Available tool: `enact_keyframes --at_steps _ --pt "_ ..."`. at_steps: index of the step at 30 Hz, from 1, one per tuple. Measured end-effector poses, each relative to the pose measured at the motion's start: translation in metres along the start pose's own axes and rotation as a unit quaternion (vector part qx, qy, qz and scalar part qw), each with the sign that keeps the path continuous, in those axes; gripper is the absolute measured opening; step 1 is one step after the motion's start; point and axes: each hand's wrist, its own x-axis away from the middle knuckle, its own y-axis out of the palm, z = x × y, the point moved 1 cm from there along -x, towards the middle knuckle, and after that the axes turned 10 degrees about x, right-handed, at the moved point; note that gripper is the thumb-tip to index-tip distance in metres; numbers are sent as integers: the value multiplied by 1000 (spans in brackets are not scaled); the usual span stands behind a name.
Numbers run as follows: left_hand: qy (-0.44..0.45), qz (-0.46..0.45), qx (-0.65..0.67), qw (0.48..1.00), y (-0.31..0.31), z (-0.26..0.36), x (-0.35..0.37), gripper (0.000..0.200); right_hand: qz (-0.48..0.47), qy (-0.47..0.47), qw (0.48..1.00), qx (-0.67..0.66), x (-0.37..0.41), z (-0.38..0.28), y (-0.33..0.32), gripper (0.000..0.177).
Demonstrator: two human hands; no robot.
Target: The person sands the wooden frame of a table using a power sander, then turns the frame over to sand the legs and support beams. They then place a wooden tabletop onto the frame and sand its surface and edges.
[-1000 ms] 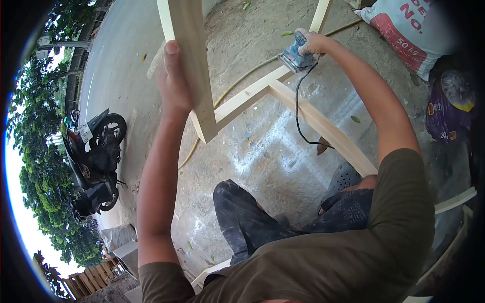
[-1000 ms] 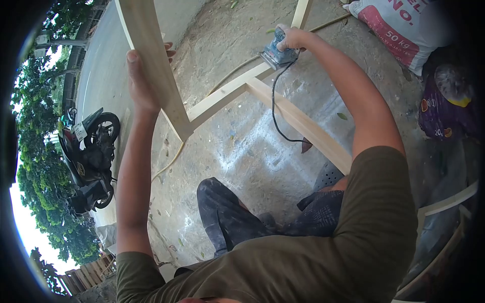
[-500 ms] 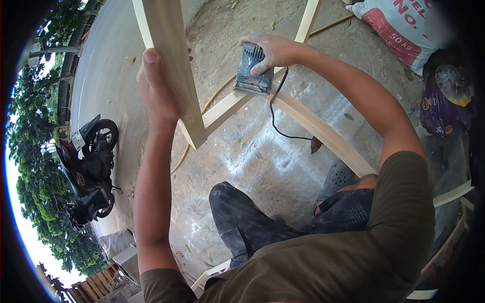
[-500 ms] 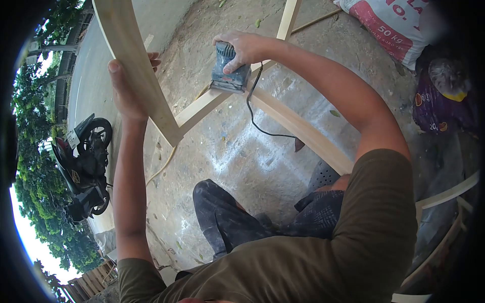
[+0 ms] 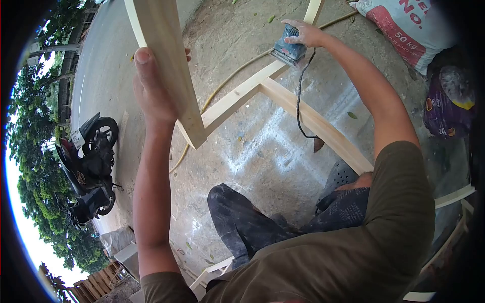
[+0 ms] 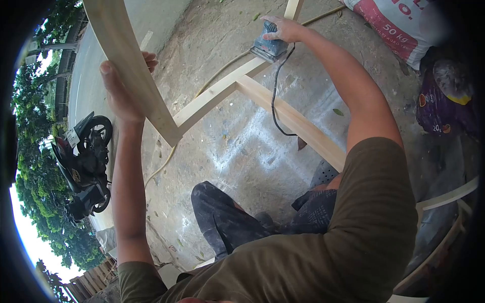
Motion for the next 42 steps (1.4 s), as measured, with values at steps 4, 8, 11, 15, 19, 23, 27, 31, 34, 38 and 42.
enact_keyframes --at_steps 4,8,11,15,19,23,27,31,34,38,42 --pt "5 -8 0 1000 1 1 1 86 18 23 997 68 -22 -1 5 90" --pt "4 -13 -7 1000 -4 -1 -1 84 -182 262 948 14 6 -78 -53 68" --pt "2 -3 -5 1000 -1 1 1 84 -257 325 910 -27 7 -79 -60 56" --pt "0 8 4 1000 -1 -3 1 82 -231 335 913 -6 -10 -64 -55 55" --pt "0 -1 9 1000 -3 -4 1 80 -249 376 891 52 -27 -59 -44 55" --pt "-1 0 1 1000 -2 -3 2 80 -240 383 891 44 -32 -54 -44 56" --pt "15 0 -17 1000 -1 0 2 83 -237 382 893 22 -31 -45 -37 53" --pt "10 20 -31 999 0 3 1 84 -252 389 886 4 -23 -46 -48 50" --pt "23 32 -19 999 4 -1 1 87 -258 397 881 11 -24 -37 -44 48" --pt "14 19 -17 1000 1 0 0 84 -266 374 886 63 -37 -61 -58 51" --pt "-14 25 -42 999 -6 -9 -2 82 -283 344 895 35 -32 -62 -59 52"
